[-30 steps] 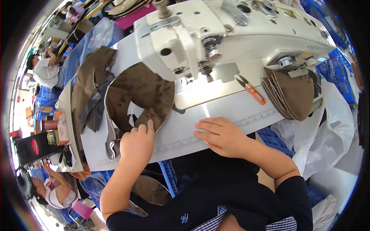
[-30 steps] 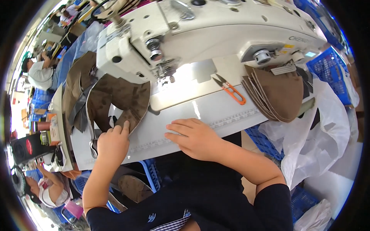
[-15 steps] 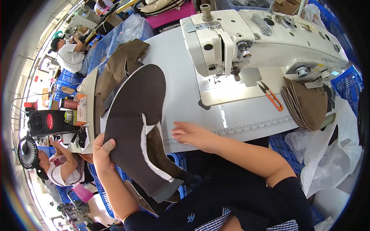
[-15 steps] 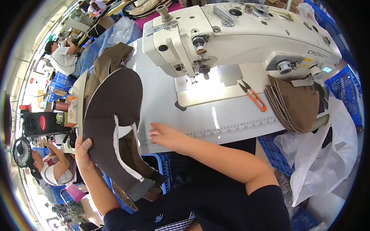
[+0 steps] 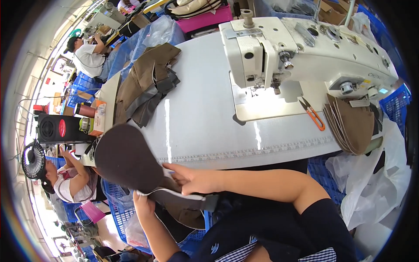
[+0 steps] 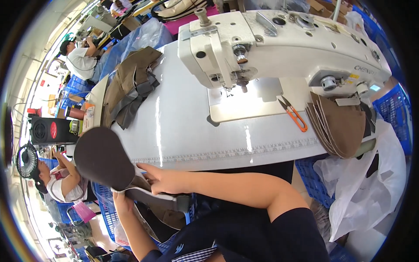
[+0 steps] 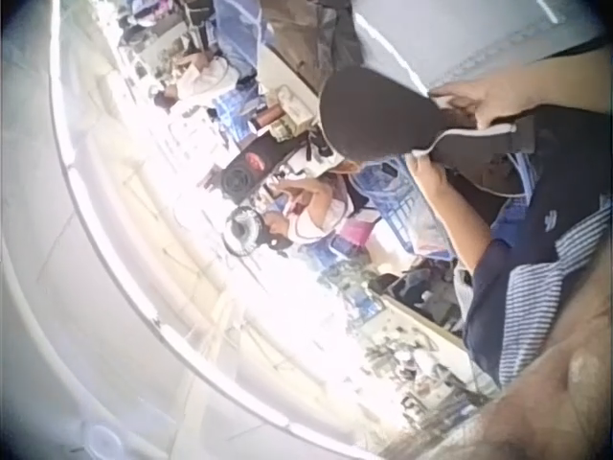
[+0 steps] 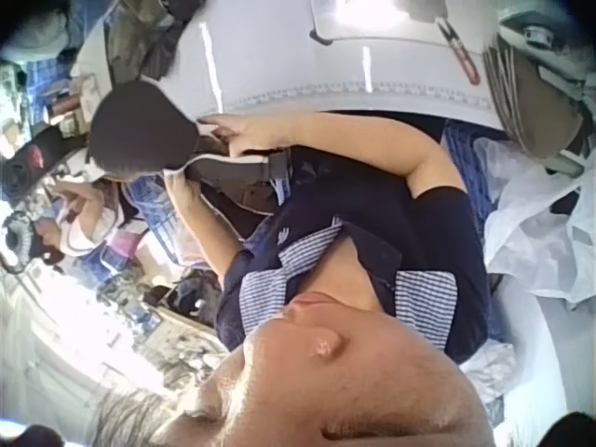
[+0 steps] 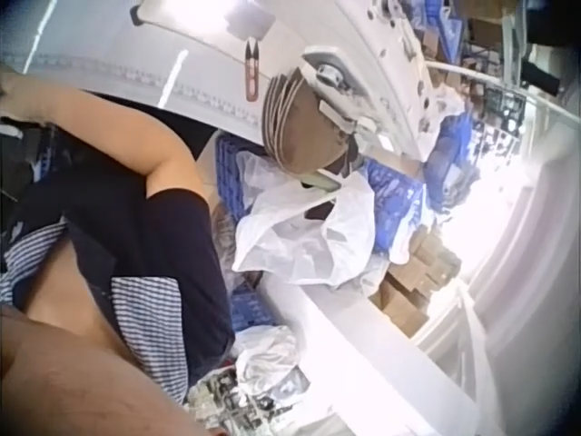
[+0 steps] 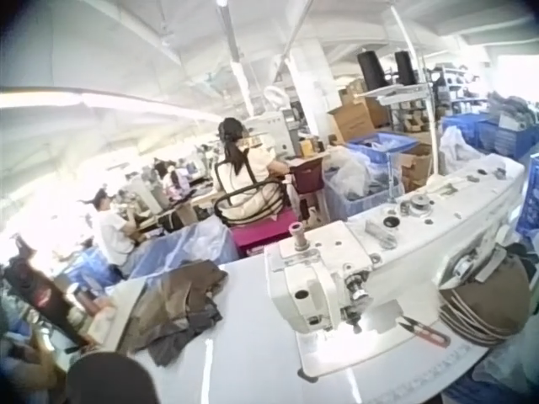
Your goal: Operator uses an industrial sewing machine to stitch together panels for boots and then hands the parts to another worker.
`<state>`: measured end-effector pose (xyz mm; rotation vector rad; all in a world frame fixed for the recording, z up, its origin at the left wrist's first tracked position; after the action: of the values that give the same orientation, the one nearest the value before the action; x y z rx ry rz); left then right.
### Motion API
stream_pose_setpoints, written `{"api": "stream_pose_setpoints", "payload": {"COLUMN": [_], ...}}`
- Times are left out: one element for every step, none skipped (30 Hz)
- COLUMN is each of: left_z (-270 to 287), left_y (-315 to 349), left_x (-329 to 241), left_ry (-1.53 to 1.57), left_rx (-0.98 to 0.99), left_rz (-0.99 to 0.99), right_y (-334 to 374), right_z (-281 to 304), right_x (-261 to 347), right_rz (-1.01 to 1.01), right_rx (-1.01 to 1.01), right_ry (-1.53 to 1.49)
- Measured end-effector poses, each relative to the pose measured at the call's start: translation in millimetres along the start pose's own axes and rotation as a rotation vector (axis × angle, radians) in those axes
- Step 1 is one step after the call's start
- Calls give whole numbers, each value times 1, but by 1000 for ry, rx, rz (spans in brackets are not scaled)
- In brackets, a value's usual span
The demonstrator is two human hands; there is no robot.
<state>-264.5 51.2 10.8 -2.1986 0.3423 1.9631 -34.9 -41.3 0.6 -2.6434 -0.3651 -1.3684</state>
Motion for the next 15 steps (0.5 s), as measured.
{"api": "stream_pose_setpoints", "payload": {"left_z": [21,43,64,84,103,125,164,212,234,207,179,146,136,76,32], "left_y": [12,26,42,60,76,92,114,139,150,134,112,88,49,8,-36], "left_x": [1,3,8,16,29,46,73,105,125,117,101,77,62,25,2], "left_ry": [24,49,21,-5,-59,-113,-107,-499,-889,-880,-1373,-1872,-1788,-1622,-1523], "left_rx": [-144,-285,-413,-540,-592,-643,-653,-674,-667,-647,-635,-618,-672,-647,-564], "left_rz": [24,51,23,-2,48,98,93,219,357,361,354,320,-152,-423,-646], "right_y": [6,14,20,28,36,43,51,55,58,63,66,67,68,72,73], "right_z": [1,6,12,19,25,32,36,36,36,41,45,43,41,41,40], "right_x": [1,4,6,8,11,14,17,20,23,25,26,29,33,34,33], "right_rz": [-49,-53,-59,-67,-63,-67,-52,-35,-39,-36,-31,-27,-5,12,33], "right_rx": [6,13,3,-7,-29,-22,-40,-48,-38,-68,-101,-102,-94,-96,-109], "right_ry": [-11,-3,28,60,106,114,118,124,133,162,191,195,243,291,283]}}
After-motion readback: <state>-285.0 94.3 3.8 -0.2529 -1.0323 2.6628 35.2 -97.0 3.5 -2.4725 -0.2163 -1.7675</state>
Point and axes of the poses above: each hand's wrist, its own y-axis away from the middle knuckle, its own z-axis out of the back of the hand, x = y × z, the point moved 3 cm from there along -y, towards the middle knuckle, and after that the axes turned 8 degrees about -x, right-handed, at the moved point
